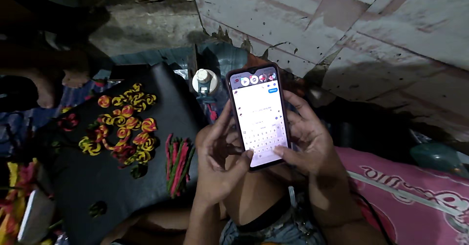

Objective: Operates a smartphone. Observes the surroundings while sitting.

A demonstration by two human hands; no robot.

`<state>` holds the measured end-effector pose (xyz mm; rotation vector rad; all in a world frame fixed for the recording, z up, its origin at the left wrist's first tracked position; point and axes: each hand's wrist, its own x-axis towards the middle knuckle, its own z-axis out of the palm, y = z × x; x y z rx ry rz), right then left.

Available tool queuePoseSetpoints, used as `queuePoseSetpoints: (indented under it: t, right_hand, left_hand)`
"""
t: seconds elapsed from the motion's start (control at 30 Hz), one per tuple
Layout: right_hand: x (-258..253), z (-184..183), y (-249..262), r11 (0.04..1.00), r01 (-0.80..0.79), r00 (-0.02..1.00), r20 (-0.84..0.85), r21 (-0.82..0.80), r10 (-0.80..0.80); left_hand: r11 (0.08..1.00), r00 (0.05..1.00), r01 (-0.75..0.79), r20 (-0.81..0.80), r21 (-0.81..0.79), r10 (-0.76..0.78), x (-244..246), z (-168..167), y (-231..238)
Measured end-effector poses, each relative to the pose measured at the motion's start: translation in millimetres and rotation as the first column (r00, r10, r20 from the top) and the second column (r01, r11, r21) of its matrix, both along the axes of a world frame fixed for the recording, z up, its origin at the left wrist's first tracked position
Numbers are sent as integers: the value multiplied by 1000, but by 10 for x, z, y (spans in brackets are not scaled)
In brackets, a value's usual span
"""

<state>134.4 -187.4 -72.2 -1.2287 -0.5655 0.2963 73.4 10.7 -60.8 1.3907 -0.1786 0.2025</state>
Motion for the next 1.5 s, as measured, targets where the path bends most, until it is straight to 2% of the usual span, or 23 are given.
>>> queuePoseSetpoints:
  t: [0.13, 0.3, 0.47, 0.8, 1.33, 1.5]
  right_hand:
    - [-27, 9, 4, 1000, -6, 1000, -2, -4, 6]
    - [-67, 33, 24, 998, 52, 999, -2, -46, -52]
    - [-40, 28, 65, 993, 105, 994, 22, -53, -104]
    - [-12, 28, 14, 1000, -11, 1000, -6, 6, 11]
    - [1, 69, 51, 1000, 3, 1000, -5, -27, -3]
    - [-23, 63, 66, 1000, 4, 1000, 11, -28, -4]
  left_hand:
    - [991, 995, -98, -14, 96, 99, -21, 42, -76]
    - [971, 979, -198, -22, 135, 203, -17, 64, -178]
    - [982, 991, -135, 1, 133, 136, -23, 49, -138]
    - [1000, 1000, 6, 14, 8, -6, -2, 26, 12]
    - [999, 999, -40, -12, 3, 40, -27, 35, 31]
    - [992, 993, -113, -41, 48, 115, -15, 58, -17]
